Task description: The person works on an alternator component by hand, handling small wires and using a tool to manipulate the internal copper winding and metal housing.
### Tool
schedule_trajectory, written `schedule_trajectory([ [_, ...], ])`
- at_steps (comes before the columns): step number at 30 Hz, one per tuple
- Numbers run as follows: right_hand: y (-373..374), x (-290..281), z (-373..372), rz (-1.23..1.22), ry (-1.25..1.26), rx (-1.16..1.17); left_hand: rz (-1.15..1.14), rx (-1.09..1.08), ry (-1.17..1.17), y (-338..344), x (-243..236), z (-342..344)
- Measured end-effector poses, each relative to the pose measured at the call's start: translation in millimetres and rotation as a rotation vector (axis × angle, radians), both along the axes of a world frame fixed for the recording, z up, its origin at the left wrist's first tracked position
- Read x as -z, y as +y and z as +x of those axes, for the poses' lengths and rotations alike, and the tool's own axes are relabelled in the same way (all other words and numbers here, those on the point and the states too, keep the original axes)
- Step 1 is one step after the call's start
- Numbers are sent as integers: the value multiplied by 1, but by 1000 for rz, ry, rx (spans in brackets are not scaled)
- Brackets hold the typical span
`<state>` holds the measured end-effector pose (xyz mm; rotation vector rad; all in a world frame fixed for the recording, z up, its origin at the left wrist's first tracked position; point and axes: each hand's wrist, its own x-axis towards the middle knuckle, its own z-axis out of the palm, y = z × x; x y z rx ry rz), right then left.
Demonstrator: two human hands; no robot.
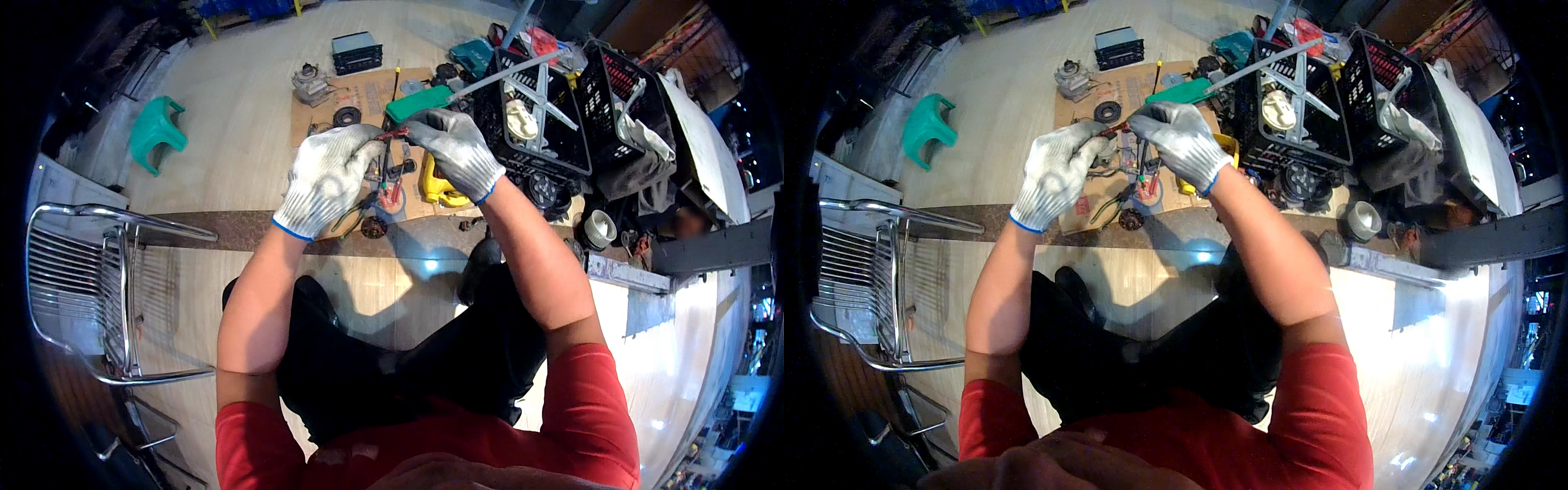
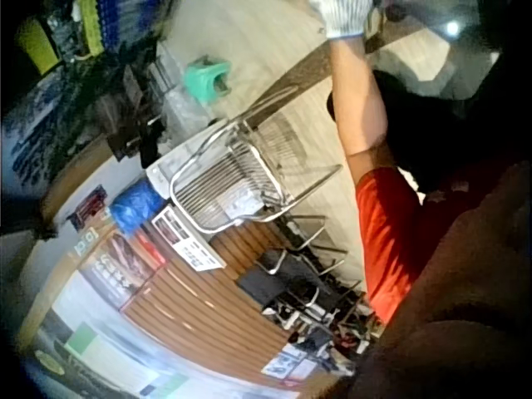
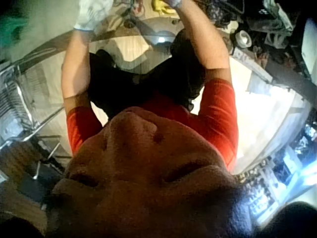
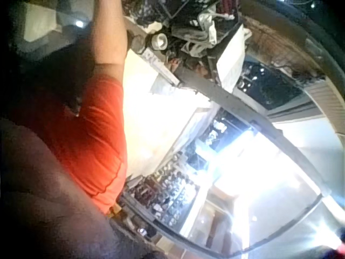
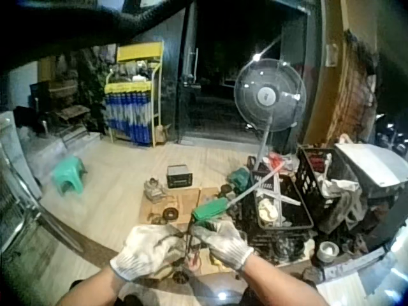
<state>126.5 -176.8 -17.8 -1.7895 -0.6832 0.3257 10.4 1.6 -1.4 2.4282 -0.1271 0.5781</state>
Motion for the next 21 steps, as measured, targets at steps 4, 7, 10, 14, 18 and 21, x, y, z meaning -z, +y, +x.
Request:
schedule_trajectory([
  [4,7,-7,-13,-111,-333,49,-129,-171,57,3,-2,-3],
  [7,12,-8,-24,-91,-660,66,-78,-222,54,6,-1,-2],
  [10,11,-10,-21,-207,-988,59,-40,-263,68,2,1,0],
  [14,11,-19,-21,-296,-1138,77,204,-232,85,0,3,-1],
  [18,3,-24,-17,-241,-1093,15,502,-142,27,-2,7,-1],
  [21,-2,-18,-8,-201,-915,-20,579,-42,-26,-1,1,-4],
])
